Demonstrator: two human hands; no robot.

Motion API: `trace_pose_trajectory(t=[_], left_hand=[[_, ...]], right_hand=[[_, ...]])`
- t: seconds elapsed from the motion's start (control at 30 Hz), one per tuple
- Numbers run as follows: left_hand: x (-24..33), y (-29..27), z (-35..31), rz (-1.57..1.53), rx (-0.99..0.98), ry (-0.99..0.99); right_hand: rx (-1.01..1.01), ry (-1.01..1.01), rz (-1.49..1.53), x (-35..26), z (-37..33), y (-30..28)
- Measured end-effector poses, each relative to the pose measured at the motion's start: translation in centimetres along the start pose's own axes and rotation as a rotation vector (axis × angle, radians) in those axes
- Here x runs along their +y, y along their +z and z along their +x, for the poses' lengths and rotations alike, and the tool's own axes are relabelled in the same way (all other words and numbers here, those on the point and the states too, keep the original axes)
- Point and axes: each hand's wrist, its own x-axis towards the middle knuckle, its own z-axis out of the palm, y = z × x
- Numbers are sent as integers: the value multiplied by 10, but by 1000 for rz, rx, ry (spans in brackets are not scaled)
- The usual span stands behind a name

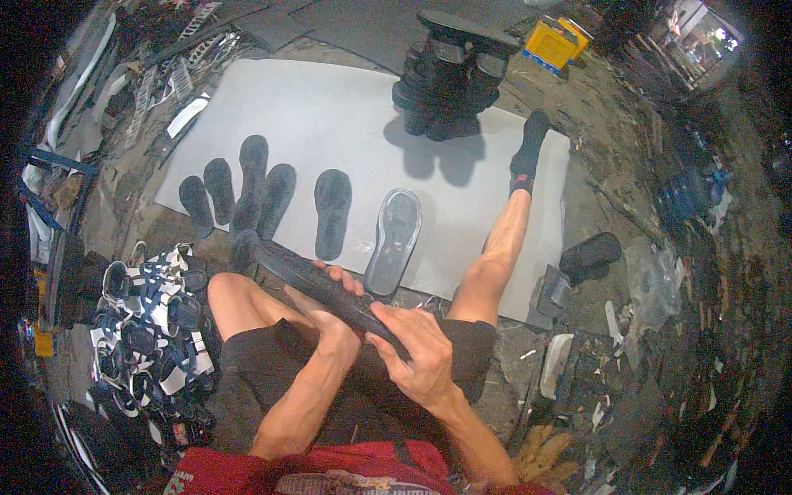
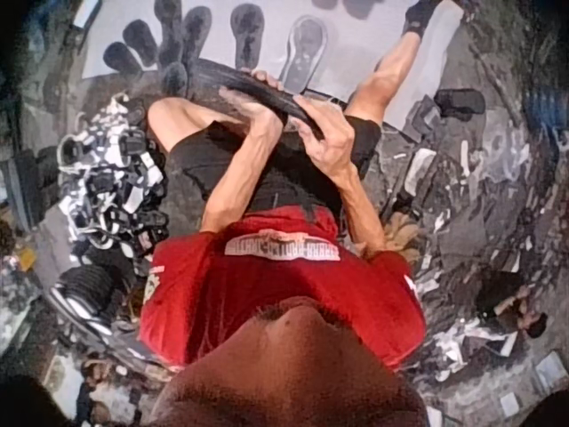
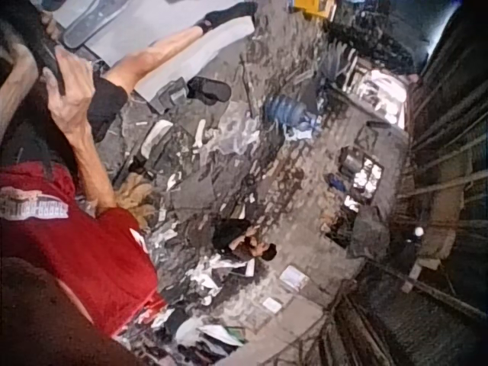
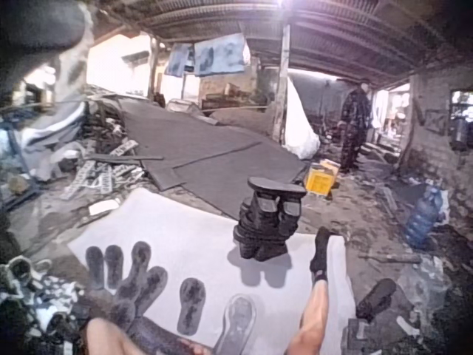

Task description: The person sits on the floor and repeatedly picks up black insoles and textured soles, aligns them, and presses them together by hand. The person places each assembled pair into a growing stack and continues the process with additional insoles and soles from nearby piles.

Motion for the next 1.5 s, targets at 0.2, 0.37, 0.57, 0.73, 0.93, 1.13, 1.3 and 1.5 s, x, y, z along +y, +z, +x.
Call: trace_pose_trajectory(t=[0.2, 0.37, 0.57, 0.73, 0.93, 1.13, 1.3, 1.5], left_hand=[[7, 12, 3, -20, 149, -39], [1, 14, -2, 34, 204, -55], [4, 15, 1, 87, 271, -45], [-7, 0, -3, 273, 143, 139], [-12, -5, -41, 873, -242, 364], [8, 3, -26, 819, -477, 117], [43, -43, 21, 975, -394, -85], [73, -175, 49, 1075, 43, -96]], right_hand=[[-20, 99, 221, 8, 5, -13], [8, -48, 16, 13, -4, -16], [-7, 169, 154, -1, 1, -21], [-60, 67, -111, -3, -3, -27], [-55, 128, -277, 10, 8, -9], [-345, 19, 16, 84, 50, -34], [-12, -308, -243, 152, 235, -108], [117, -409, -425, 170, 487, -188]])
